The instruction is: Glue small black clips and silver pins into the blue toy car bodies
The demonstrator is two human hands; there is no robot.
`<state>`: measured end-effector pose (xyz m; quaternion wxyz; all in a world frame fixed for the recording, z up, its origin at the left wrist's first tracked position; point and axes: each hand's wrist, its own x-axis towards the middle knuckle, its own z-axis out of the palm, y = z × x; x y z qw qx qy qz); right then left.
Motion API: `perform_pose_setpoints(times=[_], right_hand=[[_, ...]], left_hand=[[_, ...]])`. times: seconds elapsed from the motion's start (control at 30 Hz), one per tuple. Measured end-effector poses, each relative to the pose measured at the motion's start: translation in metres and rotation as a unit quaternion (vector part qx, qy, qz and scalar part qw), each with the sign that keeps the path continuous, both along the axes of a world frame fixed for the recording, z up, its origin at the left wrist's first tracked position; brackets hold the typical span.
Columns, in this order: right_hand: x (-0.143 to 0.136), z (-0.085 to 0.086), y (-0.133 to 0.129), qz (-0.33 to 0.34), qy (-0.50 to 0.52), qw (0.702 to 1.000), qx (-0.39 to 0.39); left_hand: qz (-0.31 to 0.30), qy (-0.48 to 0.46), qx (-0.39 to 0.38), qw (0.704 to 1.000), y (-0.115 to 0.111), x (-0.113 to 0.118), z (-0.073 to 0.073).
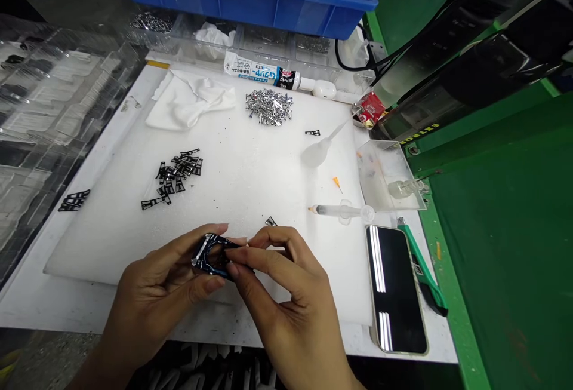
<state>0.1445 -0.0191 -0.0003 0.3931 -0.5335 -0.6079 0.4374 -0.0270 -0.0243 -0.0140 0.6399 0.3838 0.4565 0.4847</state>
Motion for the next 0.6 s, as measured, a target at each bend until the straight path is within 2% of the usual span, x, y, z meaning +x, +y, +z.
perform_pose_setpoints(times=[0.23,0.6], right_hand=[[-0.0012,-0.0002,0.0063,0.005,0.015,1.000,-0.027],[-0.0014,-0.0052,0.0068,0.010,0.006,1.000,-0.021]], left_hand=[[-0.049,0.052,0.034,0.997,0.0029,-0.0088,-0.0022],[-0.039,0.084,0.052,0.994,0.0018,-0.0074,-0.0070]])
